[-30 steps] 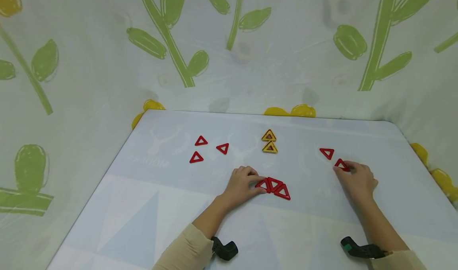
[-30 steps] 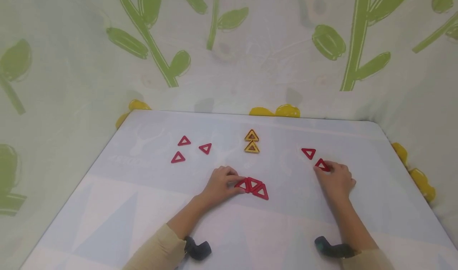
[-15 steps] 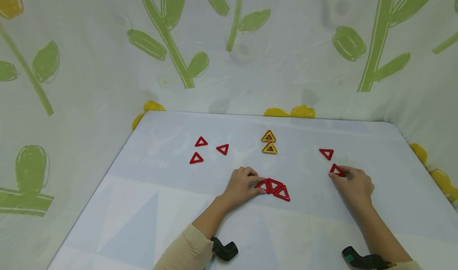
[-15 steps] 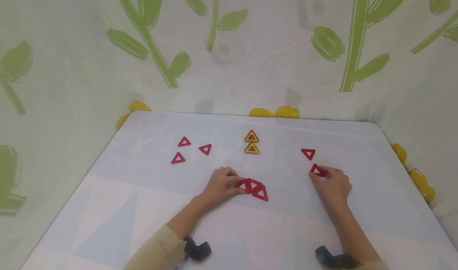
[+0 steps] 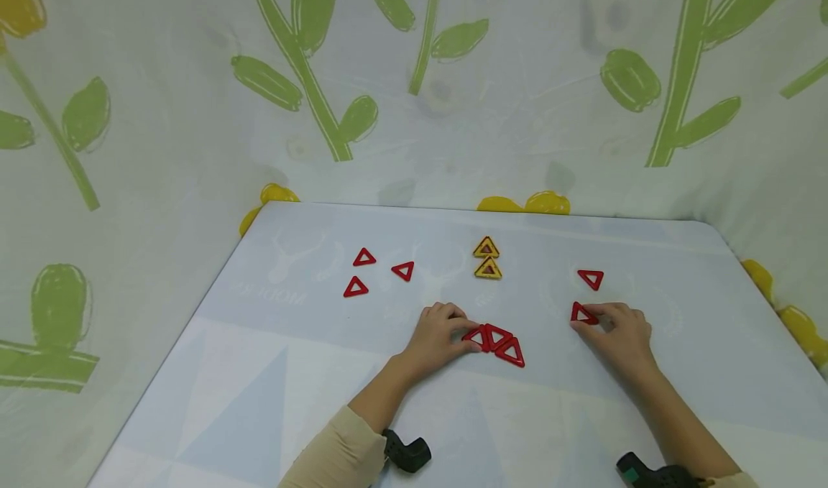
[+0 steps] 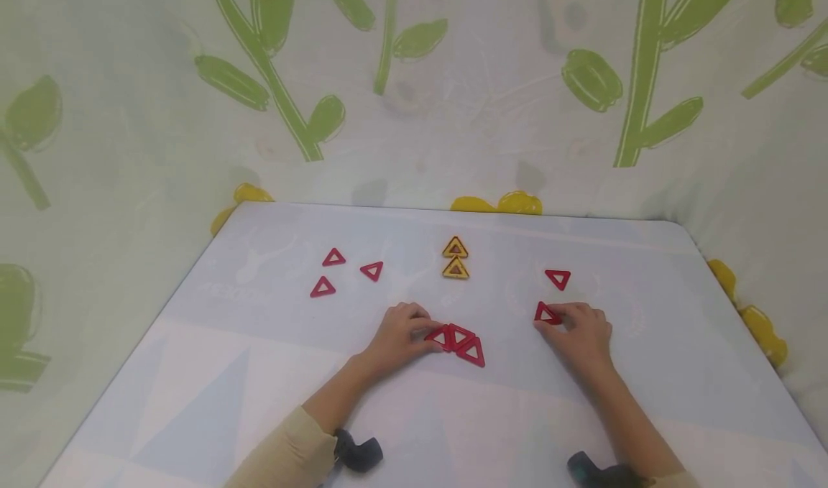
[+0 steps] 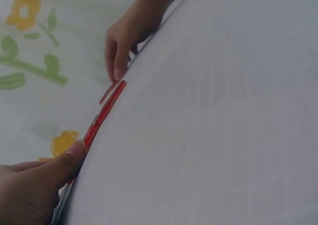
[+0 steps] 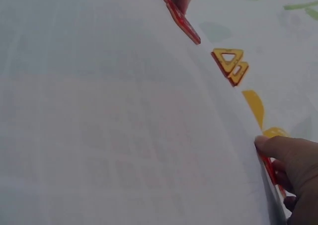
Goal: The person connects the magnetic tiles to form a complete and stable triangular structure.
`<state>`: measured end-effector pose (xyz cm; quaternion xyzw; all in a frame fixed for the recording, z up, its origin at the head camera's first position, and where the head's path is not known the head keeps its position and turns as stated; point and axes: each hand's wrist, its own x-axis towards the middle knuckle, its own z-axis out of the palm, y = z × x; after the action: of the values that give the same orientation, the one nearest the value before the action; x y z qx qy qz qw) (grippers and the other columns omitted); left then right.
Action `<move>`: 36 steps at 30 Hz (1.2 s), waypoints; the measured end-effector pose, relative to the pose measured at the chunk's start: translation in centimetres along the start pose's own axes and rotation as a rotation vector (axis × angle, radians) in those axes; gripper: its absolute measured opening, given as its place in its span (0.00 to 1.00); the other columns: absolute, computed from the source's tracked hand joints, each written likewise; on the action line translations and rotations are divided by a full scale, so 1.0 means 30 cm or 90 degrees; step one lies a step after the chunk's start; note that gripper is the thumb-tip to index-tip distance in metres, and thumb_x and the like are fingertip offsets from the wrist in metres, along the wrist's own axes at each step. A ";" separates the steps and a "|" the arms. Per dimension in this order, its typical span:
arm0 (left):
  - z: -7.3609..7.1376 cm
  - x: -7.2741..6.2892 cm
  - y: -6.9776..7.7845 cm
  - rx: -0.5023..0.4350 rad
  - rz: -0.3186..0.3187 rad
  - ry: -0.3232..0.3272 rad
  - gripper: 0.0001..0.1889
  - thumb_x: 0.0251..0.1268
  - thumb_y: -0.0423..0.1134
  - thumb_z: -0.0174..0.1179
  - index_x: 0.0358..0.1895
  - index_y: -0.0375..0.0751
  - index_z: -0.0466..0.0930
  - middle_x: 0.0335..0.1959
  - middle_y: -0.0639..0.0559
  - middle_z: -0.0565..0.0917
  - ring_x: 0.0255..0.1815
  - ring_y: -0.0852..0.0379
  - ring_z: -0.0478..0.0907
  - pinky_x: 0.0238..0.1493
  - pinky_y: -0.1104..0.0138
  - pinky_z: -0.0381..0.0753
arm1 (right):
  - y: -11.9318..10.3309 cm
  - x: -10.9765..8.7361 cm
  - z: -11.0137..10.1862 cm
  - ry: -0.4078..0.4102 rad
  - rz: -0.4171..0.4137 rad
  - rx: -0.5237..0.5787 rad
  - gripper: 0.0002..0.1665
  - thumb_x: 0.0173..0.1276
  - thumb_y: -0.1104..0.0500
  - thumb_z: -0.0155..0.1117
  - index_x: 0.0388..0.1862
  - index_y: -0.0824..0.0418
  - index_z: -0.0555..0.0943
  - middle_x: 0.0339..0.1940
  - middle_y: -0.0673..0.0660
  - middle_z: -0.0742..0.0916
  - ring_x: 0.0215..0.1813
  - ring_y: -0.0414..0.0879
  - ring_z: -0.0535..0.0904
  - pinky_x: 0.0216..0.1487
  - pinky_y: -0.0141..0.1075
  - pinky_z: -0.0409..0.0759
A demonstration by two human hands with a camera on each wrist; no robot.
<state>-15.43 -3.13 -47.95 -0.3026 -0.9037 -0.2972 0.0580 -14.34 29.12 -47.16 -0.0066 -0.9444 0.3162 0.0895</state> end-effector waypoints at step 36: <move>-0.003 -0.001 -0.005 0.007 0.022 -0.016 0.19 0.55 0.51 0.65 0.50 0.51 0.84 0.43 0.57 0.76 0.47 0.59 0.69 0.52 0.61 0.66 | -0.066 0.045 0.076 -0.106 -0.315 0.014 0.24 0.53 0.62 0.72 0.51 0.58 0.82 0.44 0.60 0.78 0.48 0.54 0.65 0.42 0.48 0.58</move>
<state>-15.51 -3.30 -47.97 -0.3215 -0.9008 -0.2871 0.0532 -15.98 26.26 -47.53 0.2515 -0.9180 0.2943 0.0863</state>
